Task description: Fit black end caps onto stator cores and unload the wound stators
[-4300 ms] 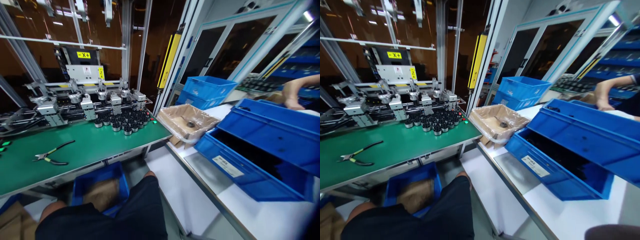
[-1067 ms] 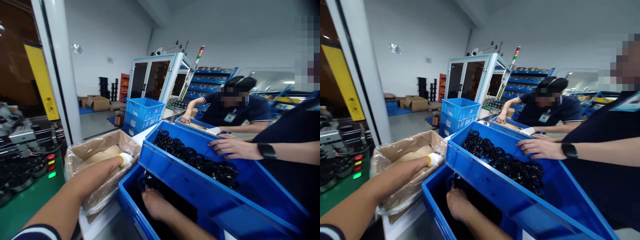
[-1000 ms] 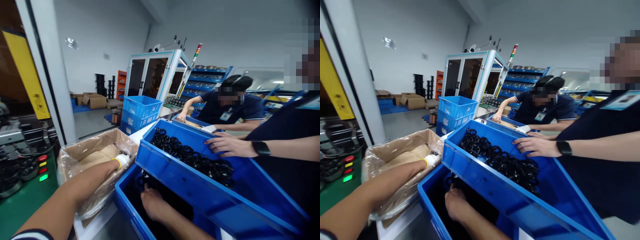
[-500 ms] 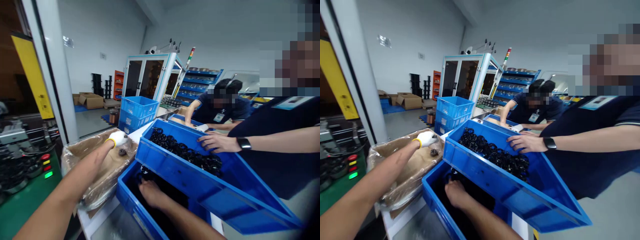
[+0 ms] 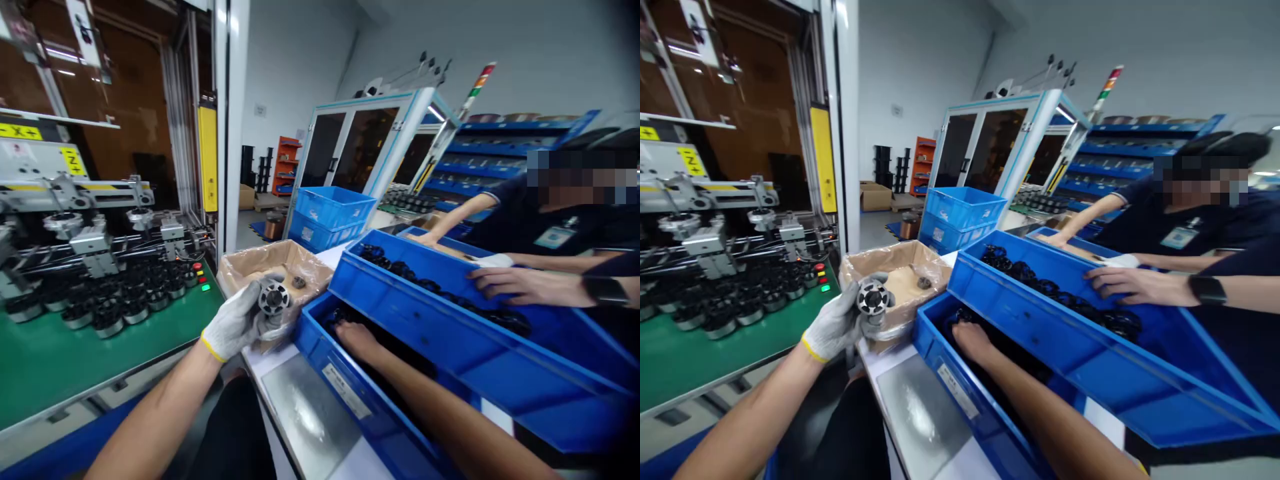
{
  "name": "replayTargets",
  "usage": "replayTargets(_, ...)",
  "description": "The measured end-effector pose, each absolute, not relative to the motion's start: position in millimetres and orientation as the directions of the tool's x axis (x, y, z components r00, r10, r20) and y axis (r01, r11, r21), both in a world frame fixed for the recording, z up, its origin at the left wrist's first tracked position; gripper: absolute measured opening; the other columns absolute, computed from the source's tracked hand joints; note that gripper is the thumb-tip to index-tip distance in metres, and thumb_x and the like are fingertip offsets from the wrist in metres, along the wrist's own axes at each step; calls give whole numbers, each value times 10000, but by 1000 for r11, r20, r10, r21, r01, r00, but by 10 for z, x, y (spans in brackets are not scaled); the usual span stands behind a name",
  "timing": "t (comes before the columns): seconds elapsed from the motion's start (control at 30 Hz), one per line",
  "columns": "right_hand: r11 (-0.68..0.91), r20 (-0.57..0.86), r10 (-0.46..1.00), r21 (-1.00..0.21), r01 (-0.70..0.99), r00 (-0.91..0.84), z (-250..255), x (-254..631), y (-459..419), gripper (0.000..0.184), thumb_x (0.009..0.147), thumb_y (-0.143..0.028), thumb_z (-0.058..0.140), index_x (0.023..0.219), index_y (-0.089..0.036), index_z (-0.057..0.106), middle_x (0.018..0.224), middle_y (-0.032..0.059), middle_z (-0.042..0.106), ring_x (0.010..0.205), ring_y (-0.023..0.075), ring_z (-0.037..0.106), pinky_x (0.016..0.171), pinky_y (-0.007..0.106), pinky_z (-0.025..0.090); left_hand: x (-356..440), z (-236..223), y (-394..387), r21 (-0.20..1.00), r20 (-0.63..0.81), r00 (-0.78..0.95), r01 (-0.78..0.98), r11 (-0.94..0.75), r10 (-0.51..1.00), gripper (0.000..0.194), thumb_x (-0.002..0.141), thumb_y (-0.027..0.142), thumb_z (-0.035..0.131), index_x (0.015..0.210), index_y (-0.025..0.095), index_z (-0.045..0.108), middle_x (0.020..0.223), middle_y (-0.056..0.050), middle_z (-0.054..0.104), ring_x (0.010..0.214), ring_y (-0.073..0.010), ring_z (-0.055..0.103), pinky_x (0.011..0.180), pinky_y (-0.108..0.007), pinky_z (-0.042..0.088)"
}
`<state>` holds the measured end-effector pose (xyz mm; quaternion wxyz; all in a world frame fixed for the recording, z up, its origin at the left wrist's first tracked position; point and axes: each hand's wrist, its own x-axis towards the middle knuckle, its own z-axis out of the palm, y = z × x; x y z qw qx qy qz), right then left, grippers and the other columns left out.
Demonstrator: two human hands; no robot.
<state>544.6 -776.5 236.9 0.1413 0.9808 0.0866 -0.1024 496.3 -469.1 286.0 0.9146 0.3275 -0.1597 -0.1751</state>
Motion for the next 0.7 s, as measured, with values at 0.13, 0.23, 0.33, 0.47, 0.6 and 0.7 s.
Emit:
replayTargets(0.13,-942,-101,188,262,208,977,2675,5377,-7594,350,961,-99,405,1089,-97,731,1171,193,703,1048,306,717,922,422,568,4764,2763,-4546,578,164,880,279,766,-445,608,761,509,835,1234,173,656,934,-77,733,722,-143,702,646,-228,601)
replayTargets(0.23,-926,258,376,67,371,890,3060,5274,-7386,297,1003,-227,461,1164,-164,702,1158,123,690,1061,235,689,950,372,569,4668,2745,-4497,595,198,872,257,762,-448,561,801,506,799,1238,184,658,960,-89,738,722,-143,699,637,-231,594)
replayTargets(0.33,-716,735,414,-102,691,537,3324,5090,-7115,233,990,-254,543,1147,-179,697,1000,83,681,897,181,665,816,314,591,4582,2722,-4488,616,244,874,195,764,-420,514,825,440,796,1268,223,652,1072,-90,733,855,-166,709,739,-262,596)
replayTargets(0.47,-556,876,358,-78,828,323,3248,4757,-6768,309,954,-107,540,1234,-199,634,1019,76,685,910,170,673,789,296,591,4478,2627,-4498,698,208,903,132,704,-376,596,808,394,821,1356,276,619,1218,-54,689,1072,-181,668,937,-282,542)
replayTargets(0.6,-418,825,500,-37,908,263,2998,4502,-6605,389,904,-19,544,1261,-164,603,1018,104,657,936,175,664,784,296,596,4412,2445,-4522,883,168,929,7,469,-329,801,815,462,781,1527,300,452,1332,-75,645,1170,-255,628,1030,-368,493)
replayTargets(0.7,-421,834,483,-47,906,268,2909,4446,-6583,395,892,-11,564,1260,-151,595,997,108,637,895,168,644,733,284,592,4380,2360,-4561,963,198,931,-126,239,-305,811,833,454,741,1555,284,413,1376,-80,627,1240,-290,586,1079,-387,455)
